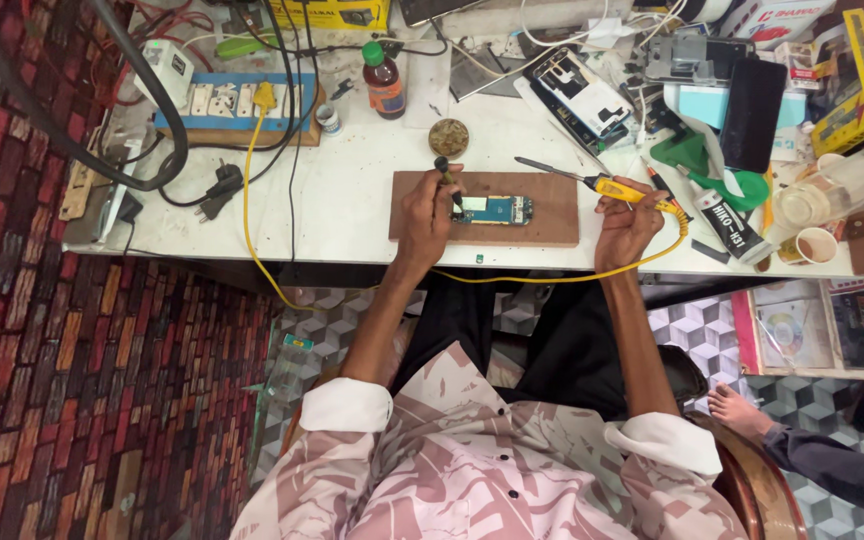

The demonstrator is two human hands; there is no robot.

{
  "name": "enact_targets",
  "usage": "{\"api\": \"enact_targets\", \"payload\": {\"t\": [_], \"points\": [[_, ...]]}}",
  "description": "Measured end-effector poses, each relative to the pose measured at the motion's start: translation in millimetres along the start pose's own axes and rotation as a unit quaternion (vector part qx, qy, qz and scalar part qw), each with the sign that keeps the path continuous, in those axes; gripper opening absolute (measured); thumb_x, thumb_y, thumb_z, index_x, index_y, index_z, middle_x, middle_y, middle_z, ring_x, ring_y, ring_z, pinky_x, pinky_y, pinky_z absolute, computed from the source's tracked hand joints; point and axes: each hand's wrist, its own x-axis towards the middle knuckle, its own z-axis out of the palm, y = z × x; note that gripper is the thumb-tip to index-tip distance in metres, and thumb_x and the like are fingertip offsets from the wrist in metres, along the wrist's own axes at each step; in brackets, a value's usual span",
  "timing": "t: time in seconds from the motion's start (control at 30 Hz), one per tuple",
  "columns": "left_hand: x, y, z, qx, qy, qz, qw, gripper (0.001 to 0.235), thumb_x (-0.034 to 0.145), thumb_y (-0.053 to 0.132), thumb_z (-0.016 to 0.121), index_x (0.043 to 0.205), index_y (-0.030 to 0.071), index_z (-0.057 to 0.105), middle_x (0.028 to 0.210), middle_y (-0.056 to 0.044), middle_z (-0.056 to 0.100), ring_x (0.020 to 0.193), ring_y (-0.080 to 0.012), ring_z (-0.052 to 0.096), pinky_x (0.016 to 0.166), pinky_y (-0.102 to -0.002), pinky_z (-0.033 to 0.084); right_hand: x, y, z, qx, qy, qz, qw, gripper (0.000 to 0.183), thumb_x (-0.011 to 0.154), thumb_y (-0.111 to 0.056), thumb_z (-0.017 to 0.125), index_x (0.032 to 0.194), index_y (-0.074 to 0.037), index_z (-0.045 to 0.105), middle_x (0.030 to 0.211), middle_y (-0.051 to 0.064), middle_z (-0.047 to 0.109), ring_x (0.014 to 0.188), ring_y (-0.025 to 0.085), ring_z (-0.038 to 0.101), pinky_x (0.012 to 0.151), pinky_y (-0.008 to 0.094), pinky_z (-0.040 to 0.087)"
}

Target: The person uses a soldering iron and a screwdriver to work on a small circuit board placed on a wooden block. They repeatedly apply heat to various points on the board while holding it steady with the screwdriver.

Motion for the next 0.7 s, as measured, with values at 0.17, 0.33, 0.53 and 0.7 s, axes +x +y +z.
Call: {"api": "enact_targets", "payload": {"t": [0.17, 0.33, 0.53, 0.7], "points": [[0, 4, -1, 0.012, 0.003, 0.035, 0.999, 0.022, 0.106, -0.002, 0.049, 0.125, -0.003, 0.06, 0.101, -0.017, 0.07, 0.09, -0.0243, 0.072, 0.078, -0.034, 0.057, -1, -1, 1, -0.015, -0.017, -0.011, 1.0, 0.067, 0.11, -0.056, 0.047, 0.117, 0.009, 0.061, 0.098, 0.018, 0.068, 0.081, 0.019, 0.062, 0.079, 0.031, 0.05], [-7, 3, -5, 0.06, 0.004, 0.055, 0.997, 0.024, 0.104, -0.005, 0.052, 0.126, -0.004, 0.059, 0.105, -0.02, 0.068, 0.091, -0.0272, 0.072, 0.077, -0.036, 0.057, 0, 2, -3, -0.015, -0.021, -0.004, 1.0, 0.068, 0.111, -0.056, 0.046, 0.117, 0.01, 0.061, 0.093, 0.017, 0.067, 0.079, 0.019, 0.061, 0.078, 0.031, 0.05], [-18, -12, -1, 0.069, 0.038, 0.055, 0.995, 0.022, 0.101, -0.01, 0.054, 0.122, -0.006, 0.059, 0.1, -0.02, 0.067, 0.088, -0.031, 0.07, 0.075, -0.039, 0.059, 4, -2, 6, 0.009, -0.006, 0.04, 0.999, 0.061, 0.112, -0.048, 0.051, 0.117, 0.011, 0.064, 0.091, 0.016, 0.066, 0.078, 0.02, 0.062, 0.078, 0.032, 0.051], [-24, -18, 3, 0.105, 0.061, 0.138, 0.983, 0.028, 0.091, -0.015, 0.06, 0.118, -0.006, 0.054, 0.102, -0.02, 0.066, 0.092, -0.0374, 0.069, 0.077, -0.042, 0.058, 24, -6, 41, -0.04, -0.037, 0.067, 0.996, 0.051, 0.111, -0.038, 0.057, 0.116, 0.012, 0.064, 0.099, 0.017, 0.07, 0.084, 0.02, 0.068, 0.08, 0.034, 0.056]]}}
